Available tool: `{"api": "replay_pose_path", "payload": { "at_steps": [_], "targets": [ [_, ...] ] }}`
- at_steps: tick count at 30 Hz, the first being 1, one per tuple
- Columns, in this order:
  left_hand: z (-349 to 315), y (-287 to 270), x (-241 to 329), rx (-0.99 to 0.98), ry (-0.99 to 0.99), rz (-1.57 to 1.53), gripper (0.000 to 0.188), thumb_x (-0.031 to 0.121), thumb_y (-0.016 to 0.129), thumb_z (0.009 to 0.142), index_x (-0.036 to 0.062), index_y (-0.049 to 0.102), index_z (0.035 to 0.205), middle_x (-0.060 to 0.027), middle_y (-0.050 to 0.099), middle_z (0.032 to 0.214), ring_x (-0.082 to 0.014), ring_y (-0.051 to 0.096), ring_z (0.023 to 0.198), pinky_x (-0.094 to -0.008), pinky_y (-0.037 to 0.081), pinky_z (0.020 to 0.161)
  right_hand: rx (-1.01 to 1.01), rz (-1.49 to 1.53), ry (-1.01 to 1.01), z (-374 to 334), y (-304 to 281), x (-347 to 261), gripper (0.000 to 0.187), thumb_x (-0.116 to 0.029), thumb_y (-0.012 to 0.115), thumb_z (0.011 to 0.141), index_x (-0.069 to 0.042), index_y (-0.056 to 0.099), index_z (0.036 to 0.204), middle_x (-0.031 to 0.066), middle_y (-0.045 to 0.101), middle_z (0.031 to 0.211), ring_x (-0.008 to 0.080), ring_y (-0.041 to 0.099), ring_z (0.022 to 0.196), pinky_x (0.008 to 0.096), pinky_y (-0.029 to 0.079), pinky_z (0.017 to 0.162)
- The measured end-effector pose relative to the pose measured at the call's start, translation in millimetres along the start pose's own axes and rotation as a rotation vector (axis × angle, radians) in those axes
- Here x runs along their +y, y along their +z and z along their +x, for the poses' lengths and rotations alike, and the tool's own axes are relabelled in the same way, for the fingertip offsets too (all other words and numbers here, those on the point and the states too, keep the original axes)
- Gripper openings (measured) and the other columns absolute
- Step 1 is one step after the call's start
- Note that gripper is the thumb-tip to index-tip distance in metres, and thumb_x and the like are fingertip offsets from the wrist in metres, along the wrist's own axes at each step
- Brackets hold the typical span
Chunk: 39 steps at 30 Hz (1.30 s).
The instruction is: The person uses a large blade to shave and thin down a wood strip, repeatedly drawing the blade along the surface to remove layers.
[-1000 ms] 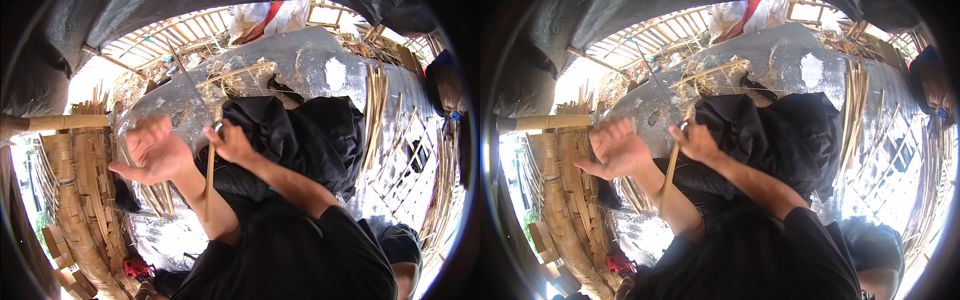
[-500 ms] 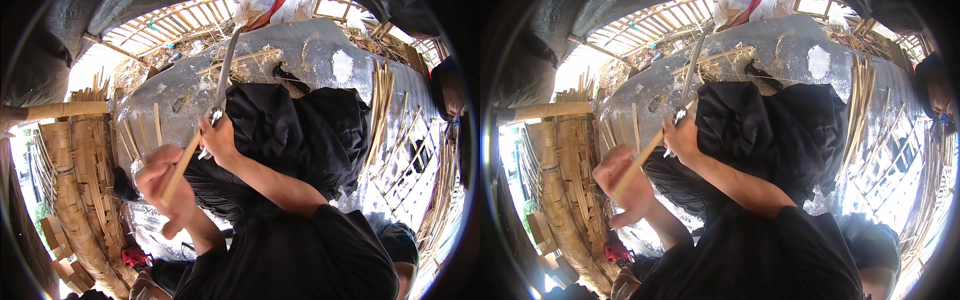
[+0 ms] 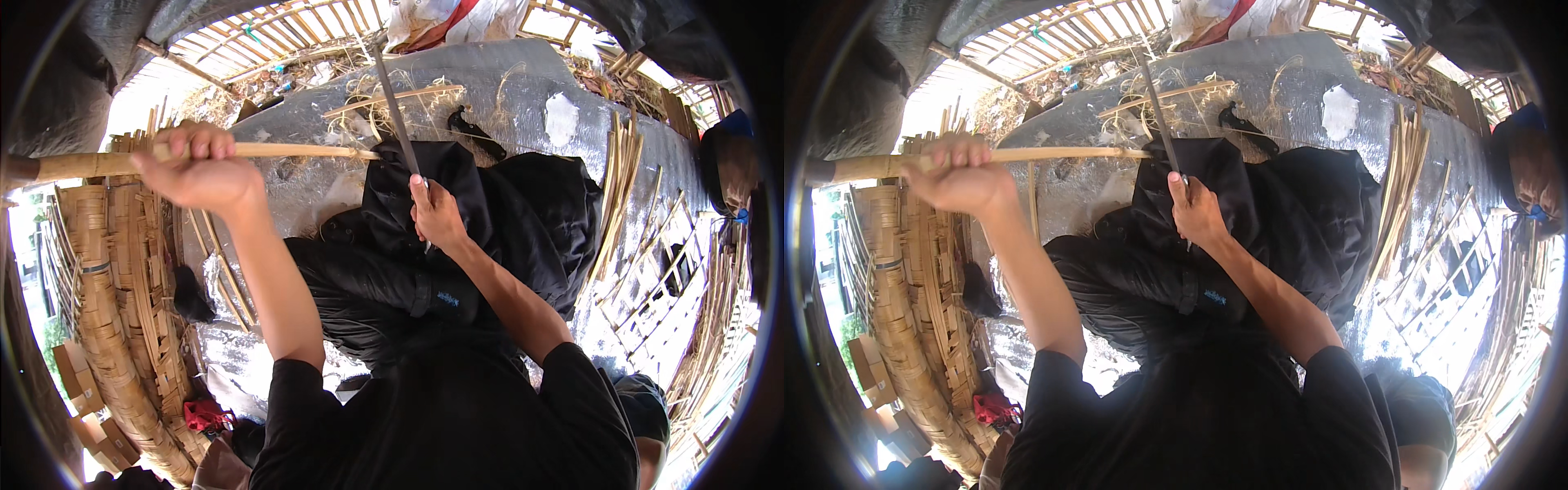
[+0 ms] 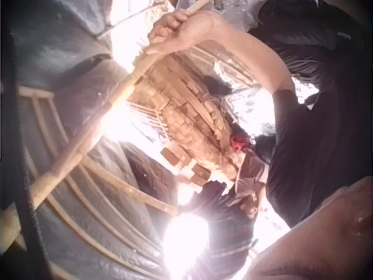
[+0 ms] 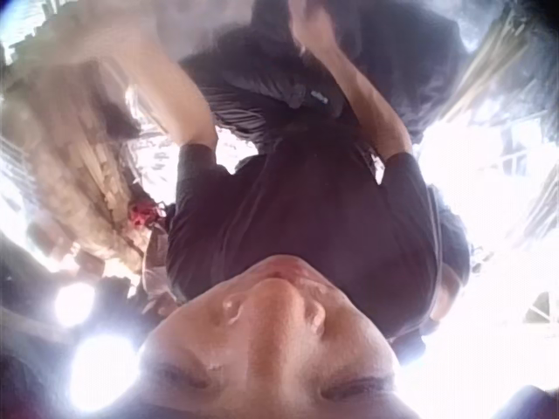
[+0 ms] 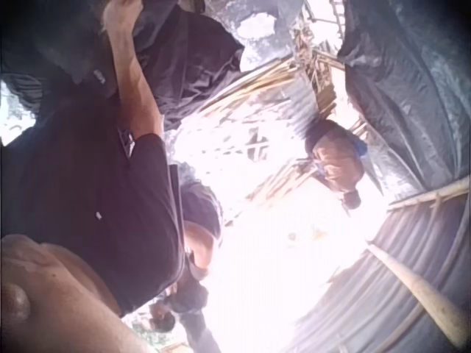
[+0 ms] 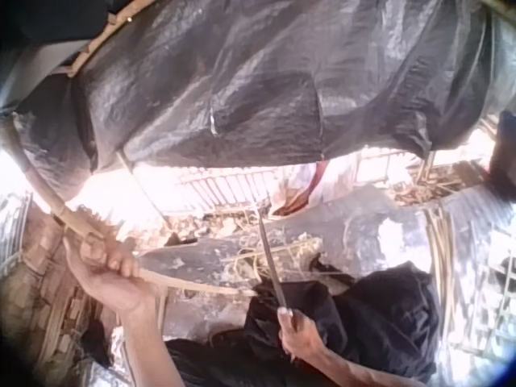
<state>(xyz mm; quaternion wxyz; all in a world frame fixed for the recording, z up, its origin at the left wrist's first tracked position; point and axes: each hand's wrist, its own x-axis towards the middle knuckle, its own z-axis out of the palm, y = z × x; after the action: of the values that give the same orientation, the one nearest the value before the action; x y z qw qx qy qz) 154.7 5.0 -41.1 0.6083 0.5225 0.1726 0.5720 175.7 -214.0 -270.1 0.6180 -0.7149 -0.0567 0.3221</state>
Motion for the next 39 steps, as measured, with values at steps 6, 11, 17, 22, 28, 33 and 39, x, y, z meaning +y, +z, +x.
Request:
{"api": "replay_pose_path", "payload": {
  "at_steps": [6,11,17,22,28,33,39],
  "targets": [
    [6.2,12.0,-10.5,-0.174,-0.086,-0.202,0.044,0.051,0.045,0.098,0.0173,0.041,0.07,0.0022,0.036,0.064,-0.0126,0.033,0.056,-0.0279,0.027,0.055,-0.099,-0.153,-0.048,-9.5,6.3,9.2,0.063,-0.056,0.045,0.105,0.003,0.056,0.088,0.0232,0.062,0.07,0.0418,0.067,0.073,0.0453,0.05,0.069],
    [2.2,20.4,-8.1,-0.062,-0.094,-0.044,0.039,0.037,0.051,0.098,0.0155,0.038,0.068,0.0009,0.037,0.06,-0.0136,0.034,0.051,-0.0291,0.026,0.052,-0.044,-0.184,-0.103,8.0,27.4,-27.6,0.062,-0.054,0.047,0.105,0.005,0.059,0.089,0.0262,0.061,0.07,0.0443,0.063,0.069,0.0452,0.048,0.065],
    [-2.8,45.0,-29.9,0.273,0.086,0.136,0.045,0.028,0.058,0.097,0.0141,0.031,0.065,0.0035,0.032,0.056,-0.0089,0.03,0.049,-0.0309,0.022,0.048,0.031,-0.033,-0.372,17.1,45.2,-82.8,0.059,-0.049,0.048,0.106,0.006,0.059,0.087,0.0242,0.057,0.06,0.0453,0.06,0.057,0.0455,0.044,0.054],
    [-3.5,42.1,-39.5,0.337,0.072,0.198,0.043,0.027,0.057,0.099,0.01,0.037,0.065,0.0033,0.03,0.059,-0.0084,0.029,0.05,-0.0292,0.025,0.048,0.121,-0.362,-0.268,25.2,39.6,4.6,0.053,-0.045,0.051,0.105,0.005,0.062,0.09,0.0263,0.064,0.069,0.0482,0.066,0.068,0.0491,0.054,0.063],
    [-4.2,29.3,-50.3,0.281,0.188,0.152,0.045,0.021,0.061,0.099,0.0077,0.044,0.06,0.0027,0.034,0.057,-0.0081,0.03,0.047,-0.0265,0.03,0.047,0.134,-0.32,-0.387,25.0,39.3,-58.7,0.054,-0.045,0.051,0.105,0.004,0.063,0.084,0.0313,0.065,0.074,0.0523,0.066,0.074,0.0556,0.054,0.066],
    [-19.8,51.5,-54.8,0.163,0.219,0.117,0.045,0.02,0.061,0.096,0.0058,0.046,0.056,0.0021,0.037,0.051,-0.0071,0.031,0.045,-0.0267,0.026,0.044,0.144,-0.405,-0.192,26.6,39.6,-2.7,0.055,-0.044,0.052,0.105,0.005,0.062,0.082,0.0302,0.066,0.074,0.0522,0.066,0.075,0.0561,0.054,0.067],
    [-25.9,54.2,-44.2,0.244,0.169,0.163,0.045,0.021,0.055,0.096,0.0133,0.03,0.058,-0.0017,0.03,0.047,-0.0162,0.028,0.044,-0.0349,0.026,0.049,0.179,-0.295,-0.43,26.9,31.0,-57.7,0.049,-0.041,0.055,0.104,0.004,0.06,0.083,0.0261,0.062,0.061,0.0479,0.065,0.064,0.0532,0.052,0.054]
  ]
}}
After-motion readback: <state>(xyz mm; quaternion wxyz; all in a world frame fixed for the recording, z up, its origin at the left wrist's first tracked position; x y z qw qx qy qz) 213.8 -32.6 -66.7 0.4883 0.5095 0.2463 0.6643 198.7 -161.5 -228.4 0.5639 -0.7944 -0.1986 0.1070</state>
